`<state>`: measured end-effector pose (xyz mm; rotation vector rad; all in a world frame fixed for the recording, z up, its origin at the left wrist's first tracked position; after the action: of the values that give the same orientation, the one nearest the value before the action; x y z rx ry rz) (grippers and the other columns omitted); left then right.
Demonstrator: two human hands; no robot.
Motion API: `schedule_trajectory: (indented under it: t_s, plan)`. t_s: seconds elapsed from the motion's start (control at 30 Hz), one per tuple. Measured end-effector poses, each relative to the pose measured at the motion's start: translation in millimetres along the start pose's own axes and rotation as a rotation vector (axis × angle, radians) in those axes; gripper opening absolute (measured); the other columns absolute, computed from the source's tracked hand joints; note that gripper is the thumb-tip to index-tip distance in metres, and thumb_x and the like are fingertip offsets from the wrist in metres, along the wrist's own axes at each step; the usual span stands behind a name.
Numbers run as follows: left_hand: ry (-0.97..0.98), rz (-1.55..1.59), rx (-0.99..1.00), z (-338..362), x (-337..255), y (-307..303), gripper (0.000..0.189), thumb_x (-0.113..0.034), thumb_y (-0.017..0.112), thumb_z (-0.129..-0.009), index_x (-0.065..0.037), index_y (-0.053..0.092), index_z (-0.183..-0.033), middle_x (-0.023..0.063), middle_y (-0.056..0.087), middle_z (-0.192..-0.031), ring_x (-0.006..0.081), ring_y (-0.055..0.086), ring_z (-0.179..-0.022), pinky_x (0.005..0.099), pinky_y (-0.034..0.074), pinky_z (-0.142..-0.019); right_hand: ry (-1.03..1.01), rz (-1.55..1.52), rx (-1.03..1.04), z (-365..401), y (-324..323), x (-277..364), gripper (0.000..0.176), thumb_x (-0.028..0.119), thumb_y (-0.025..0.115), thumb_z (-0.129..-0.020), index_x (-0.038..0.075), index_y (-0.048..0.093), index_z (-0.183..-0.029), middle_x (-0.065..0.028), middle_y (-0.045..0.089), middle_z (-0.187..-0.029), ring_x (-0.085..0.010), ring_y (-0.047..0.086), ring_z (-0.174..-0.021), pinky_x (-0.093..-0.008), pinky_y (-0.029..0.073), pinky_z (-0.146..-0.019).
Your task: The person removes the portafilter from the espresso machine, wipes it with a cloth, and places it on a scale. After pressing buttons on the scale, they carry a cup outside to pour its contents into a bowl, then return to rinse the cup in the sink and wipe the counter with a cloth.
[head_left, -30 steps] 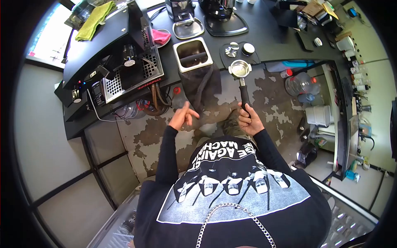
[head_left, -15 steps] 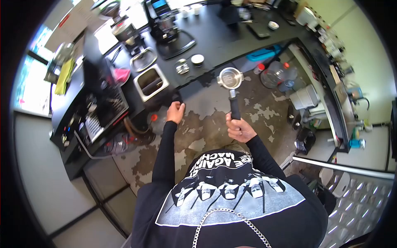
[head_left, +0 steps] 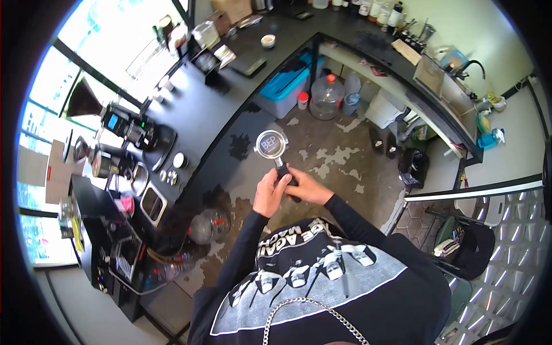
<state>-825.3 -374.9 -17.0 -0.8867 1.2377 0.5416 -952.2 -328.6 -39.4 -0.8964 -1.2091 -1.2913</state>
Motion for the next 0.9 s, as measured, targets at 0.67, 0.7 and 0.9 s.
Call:
schedule_trajectory:
  t_s: [0.67, 0.7, 0.9]
  plan:
    - [0.39, -0.749, -0.309, -173, -67, -40, 0.045, -0.038, 0.058, -0.098, -0.008, 0.061, -0.131, 0.0266, 0.028, -0.157, 0.0511, 0.028, -0.142, 0.0527, 0.031, -0.113, -0.016, 0.253, -0.326, -112, -124, 25, 0.036, 0.03, 0.068, -0.096, 0.003, 0.054, -0.116, -0.0004, 0.056, -0.067, -0.0076, 0.051, -0.051, -0.0268, 0.039, -0.046]
    - [0.41, -0.525, -0.294, -188, -48, -39, 0.04, -0.034, 0.057, -0.099, -0.006, 0.062, -0.128, 0.0258, 0.027, -0.157, 0.0509, 0.025, -0.144, 0.0535, 0.028, -0.116, -0.036, 0.271, -0.301, -125, -126, 26, 0.029, 0.023, 0.059, -0.101, 0.005, 0.049, -0.121, 0.0013, 0.053, -0.072, -0.0052, 0.048, -0.052, -0.0227, 0.038, -0.046]
    - [0.554, -0.183, -0.474, -220, -35, -120, 0.022, -0.021, 0.057, -0.1, 0.0, 0.064, -0.101, 0.0177, 0.065, -0.109, 0.0328, 0.063, -0.103, 0.039, 0.05, -0.088, 0.056, 0.229, -0.187, -207, -116, 58, 0.024, 0.027, 0.059, -0.101, 0.006, 0.055, -0.112, 0.0022, 0.055, -0.071, -0.0052, 0.049, -0.052, -0.0227, 0.039, -0.047]
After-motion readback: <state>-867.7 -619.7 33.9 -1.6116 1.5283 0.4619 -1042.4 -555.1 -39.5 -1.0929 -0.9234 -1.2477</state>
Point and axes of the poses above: each hand's wrist, its own z-axis away from the middle knuckle, its own y-axis out of the palm, x = y × z, the point moved 5 cm from there along -z, towards the middle knuckle
